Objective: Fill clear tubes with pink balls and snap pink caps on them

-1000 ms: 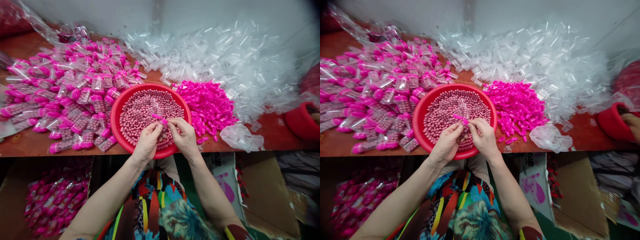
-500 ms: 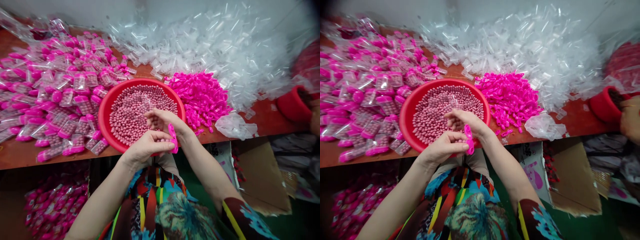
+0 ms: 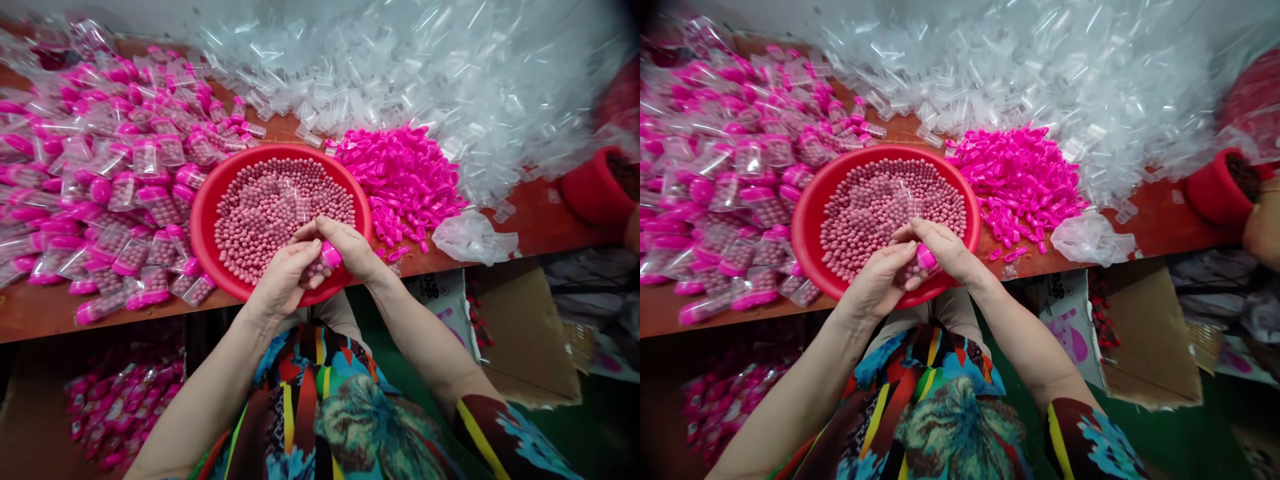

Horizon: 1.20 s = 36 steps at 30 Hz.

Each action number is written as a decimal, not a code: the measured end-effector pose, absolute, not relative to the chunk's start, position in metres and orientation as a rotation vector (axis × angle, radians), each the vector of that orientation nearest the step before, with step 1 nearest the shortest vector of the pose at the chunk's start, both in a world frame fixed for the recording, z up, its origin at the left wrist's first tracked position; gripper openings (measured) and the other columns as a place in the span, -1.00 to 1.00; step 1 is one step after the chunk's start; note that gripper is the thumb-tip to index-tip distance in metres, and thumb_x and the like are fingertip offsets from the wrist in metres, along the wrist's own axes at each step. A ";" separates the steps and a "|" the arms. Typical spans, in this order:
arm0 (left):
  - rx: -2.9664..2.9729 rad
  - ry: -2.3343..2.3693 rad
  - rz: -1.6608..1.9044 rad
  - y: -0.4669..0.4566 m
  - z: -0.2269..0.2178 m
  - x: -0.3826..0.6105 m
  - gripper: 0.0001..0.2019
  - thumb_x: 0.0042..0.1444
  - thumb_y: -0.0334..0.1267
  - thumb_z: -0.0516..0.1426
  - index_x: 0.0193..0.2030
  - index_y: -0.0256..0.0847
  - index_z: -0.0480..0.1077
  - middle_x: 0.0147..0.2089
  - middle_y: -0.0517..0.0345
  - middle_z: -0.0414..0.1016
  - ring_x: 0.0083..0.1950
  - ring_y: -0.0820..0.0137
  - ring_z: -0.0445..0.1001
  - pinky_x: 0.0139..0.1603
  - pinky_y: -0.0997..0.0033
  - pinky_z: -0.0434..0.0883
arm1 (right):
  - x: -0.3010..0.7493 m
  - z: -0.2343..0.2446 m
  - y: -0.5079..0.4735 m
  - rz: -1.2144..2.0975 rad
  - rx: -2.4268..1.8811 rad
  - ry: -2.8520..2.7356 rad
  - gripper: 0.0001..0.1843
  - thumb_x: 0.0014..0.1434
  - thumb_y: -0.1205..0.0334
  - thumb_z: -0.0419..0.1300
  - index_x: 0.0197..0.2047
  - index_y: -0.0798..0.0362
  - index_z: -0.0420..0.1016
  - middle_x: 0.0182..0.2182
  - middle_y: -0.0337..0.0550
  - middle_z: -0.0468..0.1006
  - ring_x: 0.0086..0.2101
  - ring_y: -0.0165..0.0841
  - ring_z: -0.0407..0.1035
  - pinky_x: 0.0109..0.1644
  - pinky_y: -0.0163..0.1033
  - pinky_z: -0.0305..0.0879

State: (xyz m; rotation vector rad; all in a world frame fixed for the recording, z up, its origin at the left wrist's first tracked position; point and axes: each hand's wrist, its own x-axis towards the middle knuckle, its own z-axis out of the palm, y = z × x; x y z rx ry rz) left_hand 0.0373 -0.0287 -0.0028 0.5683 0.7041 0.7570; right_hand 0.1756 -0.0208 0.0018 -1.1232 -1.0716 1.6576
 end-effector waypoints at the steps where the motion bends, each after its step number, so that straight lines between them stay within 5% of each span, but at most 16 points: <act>1: 0.568 0.716 0.767 -0.030 -0.003 0.038 -0.72 0.05 -0.14 0.33 -0.45 -0.34 0.46 -0.53 0.15 0.39 -0.58 0.60 0.23 -0.62 0.60 0.11 | 0.174 0.000 -0.021 1.640 -1.138 -1.100 -0.54 0.30 -0.18 0.12 -0.20 0.04 0.61 -0.35 -0.16 0.64 -0.39 -0.35 0.49 -0.28 -0.26 0.50; 8: 0.531 0.802 0.890 -0.031 -0.003 0.042 -0.72 0.03 -0.15 0.34 -0.47 -0.33 0.43 -0.55 0.26 0.27 -0.59 0.63 0.16 -0.64 0.62 0.05 | 0.171 -0.017 -0.014 1.135 -1.278 -1.305 -0.52 0.37 -0.20 0.00 -0.13 0.03 0.51 -0.23 -0.15 0.59 -0.17 -0.34 0.49 0.02 -0.19 0.43; 12: 0.453 0.854 0.983 -0.027 -0.005 0.046 -0.83 0.10 -0.22 0.26 -0.39 -0.30 0.49 -0.52 0.24 0.38 -0.56 0.59 0.26 -0.58 0.61 0.17 | 0.170 -0.015 -0.011 0.784 -1.323 -1.371 -0.52 0.44 -0.12 -0.14 -0.03 0.02 0.46 -0.19 -0.09 0.58 -0.12 -0.31 0.49 0.06 -0.13 0.41; 16: 0.438 0.836 1.142 -0.027 -0.008 0.048 -0.83 0.14 -0.27 0.23 -0.18 -0.28 0.59 -0.21 0.07 0.62 -0.24 0.44 0.53 -0.16 0.48 0.44 | 0.175 -0.007 -0.025 0.650 -1.364 -1.853 -0.47 0.35 -0.03 0.09 0.26 0.08 0.31 0.20 0.12 0.44 0.20 -0.13 0.33 0.30 0.05 0.25; 20: 0.440 0.837 1.128 -0.028 -0.009 0.046 -0.72 0.12 -0.28 0.26 -0.02 -0.24 0.59 -0.02 0.02 0.64 0.02 0.31 0.55 0.14 0.34 0.40 | 0.176 -0.007 -0.038 0.358 -1.468 -2.190 -0.16 0.19 0.06 0.27 0.41 0.22 0.07 0.24 0.30 0.38 0.23 0.04 0.29 0.25 0.21 0.26; 24: 0.474 0.849 1.047 -0.026 -0.004 0.042 -0.72 0.08 -0.25 0.31 -0.06 -0.25 0.61 -0.09 0.01 0.65 -0.09 0.34 0.57 0.03 0.39 0.43 | 0.174 -0.009 -0.037 0.058 -1.485 -2.286 -0.22 0.17 0.25 0.24 0.37 0.34 0.09 0.16 0.40 0.44 0.14 0.09 0.38 0.12 0.20 0.36; 28: 0.489 0.878 0.944 -0.020 0.006 0.038 -0.69 0.02 -0.21 0.36 -0.10 -0.31 0.61 -0.24 0.01 0.64 -0.29 0.41 0.54 -0.22 0.45 0.42 | 0.175 -0.005 -0.031 0.120 -1.446 -2.312 -0.27 0.16 0.20 0.25 0.32 0.30 0.17 0.10 0.35 0.49 0.07 0.09 0.43 0.08 0.21 0.38; 36: 0.457 0.900 1.022 0.002 0.004 0.028 -0.68 -0.08 -0.23 0.42 -0.19 -0.32 0.59 -0.24 0.04 0.65 -0.21 0.40 0.57 -0.08 0.45 0.42 | 0.163 -0.003 -0.010 0.238 -1.404 -2.300 -0.23 0.16 0.29 0.22 0.38 0.24 0.06 0.19 0.36 0.38 0.20 0.09 0.30 0.15 0.21 0.33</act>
